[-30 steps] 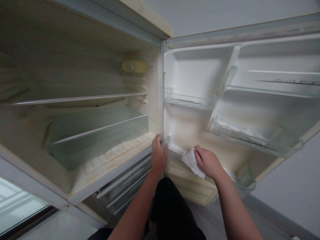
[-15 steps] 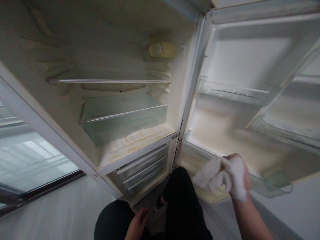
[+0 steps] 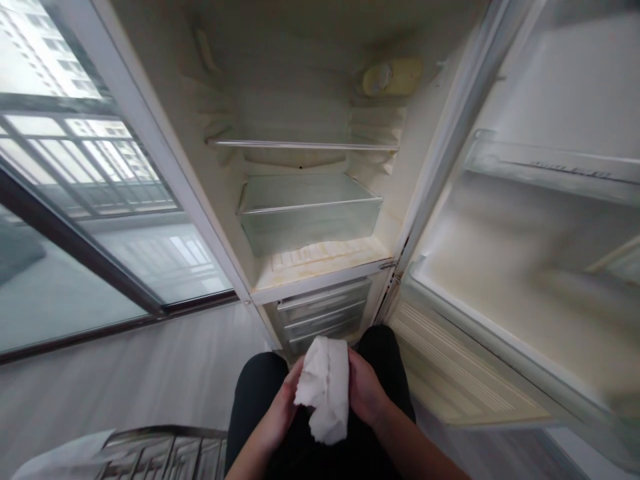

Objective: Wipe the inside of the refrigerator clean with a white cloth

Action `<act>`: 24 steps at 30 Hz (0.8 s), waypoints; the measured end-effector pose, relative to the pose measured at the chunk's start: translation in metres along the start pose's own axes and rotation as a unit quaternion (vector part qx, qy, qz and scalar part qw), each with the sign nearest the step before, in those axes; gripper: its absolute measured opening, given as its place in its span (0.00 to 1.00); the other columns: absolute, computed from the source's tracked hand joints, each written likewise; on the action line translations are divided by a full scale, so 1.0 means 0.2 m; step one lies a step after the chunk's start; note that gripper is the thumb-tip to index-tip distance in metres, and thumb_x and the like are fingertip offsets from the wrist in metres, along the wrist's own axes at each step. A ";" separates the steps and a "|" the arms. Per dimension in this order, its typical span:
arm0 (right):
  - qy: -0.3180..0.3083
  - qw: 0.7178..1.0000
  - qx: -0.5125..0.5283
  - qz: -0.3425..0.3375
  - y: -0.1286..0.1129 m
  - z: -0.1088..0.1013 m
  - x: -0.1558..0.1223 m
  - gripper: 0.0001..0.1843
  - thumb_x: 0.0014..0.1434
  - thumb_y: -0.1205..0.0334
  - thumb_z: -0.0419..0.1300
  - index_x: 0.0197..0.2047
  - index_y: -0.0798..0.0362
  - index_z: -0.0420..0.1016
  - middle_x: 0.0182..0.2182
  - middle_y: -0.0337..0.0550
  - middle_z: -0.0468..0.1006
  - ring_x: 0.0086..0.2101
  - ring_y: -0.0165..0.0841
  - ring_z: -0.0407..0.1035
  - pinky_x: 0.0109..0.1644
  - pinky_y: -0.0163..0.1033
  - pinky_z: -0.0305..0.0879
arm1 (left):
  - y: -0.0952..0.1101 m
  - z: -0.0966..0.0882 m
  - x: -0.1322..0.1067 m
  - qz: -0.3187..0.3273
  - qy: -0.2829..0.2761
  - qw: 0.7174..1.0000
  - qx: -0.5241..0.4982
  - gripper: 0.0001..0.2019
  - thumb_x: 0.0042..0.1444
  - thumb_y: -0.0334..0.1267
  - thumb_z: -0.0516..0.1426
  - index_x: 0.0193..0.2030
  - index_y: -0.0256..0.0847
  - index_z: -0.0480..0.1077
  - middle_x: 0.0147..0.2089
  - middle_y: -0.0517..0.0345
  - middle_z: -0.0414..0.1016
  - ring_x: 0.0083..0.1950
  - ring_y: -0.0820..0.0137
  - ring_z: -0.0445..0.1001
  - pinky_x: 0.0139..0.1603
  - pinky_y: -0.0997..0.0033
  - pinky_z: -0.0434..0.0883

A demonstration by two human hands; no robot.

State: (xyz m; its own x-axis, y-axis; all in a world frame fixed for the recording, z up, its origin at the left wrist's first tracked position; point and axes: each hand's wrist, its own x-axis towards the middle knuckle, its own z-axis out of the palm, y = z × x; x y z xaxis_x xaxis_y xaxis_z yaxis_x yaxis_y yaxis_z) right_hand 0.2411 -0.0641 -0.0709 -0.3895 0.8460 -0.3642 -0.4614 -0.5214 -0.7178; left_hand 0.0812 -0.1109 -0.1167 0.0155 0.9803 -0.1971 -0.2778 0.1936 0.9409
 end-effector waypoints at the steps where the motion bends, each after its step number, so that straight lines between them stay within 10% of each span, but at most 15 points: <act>1: 0.013 1.000 0.021 0.005 -0.01 -0.02 -0.02 0.22 0.49 0.41 0.65 0.33 0.52 0.78 0.31 0.45 0.82 0.42 0.44 0.76 0.46 0.44 0.73 | 0.03 0.01 -0.02 0.018 -0.022 1.000 0.010 0.41 0.38 0.76 0.60 0.52 0.49 0.75 0.46 0.49 0.80 0.45 0.53 0.77 0.43 0.56 0.75; 5: 0.026 0.996 0.087 -0.004 -0.05 -0.07 -0.06 0.28 0.47 0.36 0.68 0.38 0.53 0.78 0.37 0.47 0.82 0.46 0.45 0.75 0.47 0.44 0.72 | 0.14 0.13 -0.03 0.052 0.025 0.995 0.080 0.22 0.50 0.57 0.66 0.42 0.42 0.72 0.34 0.61 0.73 0.34 0.71 0.70 0.34 0.73 0.67; 11: 0.003 0.995 -0.031 -0.090 -0.02 -0.17 -0.07 0.33 0.48 0.38 0.71 0.51 0.48 0.71 0.45 0.42 0.79 0.43 0.38 0.74 0.42 0.39 0.69 | 0.21 0.24 0.01 0.077 0.101 0.989 0.075 0.21 0.54 0.56 0.63 0.44 0.41 0.72 0.33 0.61 0.74 0.31 0.72 0.68 0.31 0.76 0.64; 16: 0.039 0.960 -0.214 -0.176 -0.01 -0.27 -0.02 0.15 0.52 0.52 0.69 0.33 0.53 0.71 0.29 0.35 0.72 0.32 0.28 0.65 0.38 0.33 0.61 | 0.24 0.23 0.01 0.064 0.106 0.986 0.116 0.23 0.54 0.59 0.62 0.45 0.41 0.73 0.34 0.59 0.77 0.32 0.70 0.70 0.32 0.74 0.65; 24: 0.179 0.966 -0.031 -0.184 -0.20 -0.30 0.00 0.14 0.52 0.50 0.66 0.31 0.50 0.68 0.27 0.35 0.69 0.27 0.29 0.62 0.31 0.34 0.59 | 0.23 0.13 0.15 0.107 0.074 0.975 0.181 0.26 0.52 0.57 0.64 0.49 0.40 0.72 0.40 0.57 0.77 0.40 0.66 0.75 0.39 0.70 0.71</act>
State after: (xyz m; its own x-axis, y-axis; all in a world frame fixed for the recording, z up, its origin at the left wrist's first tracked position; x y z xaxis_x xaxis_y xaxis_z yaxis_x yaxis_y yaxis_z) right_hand 0.3066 -0.0369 -0.0777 0.0964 0.9630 -0.2516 -0.4627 -0.1804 -0.8680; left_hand 0.0940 -0.0720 -0.0712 -0.1512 0.9885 0.0013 0.0984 0.0137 0.9951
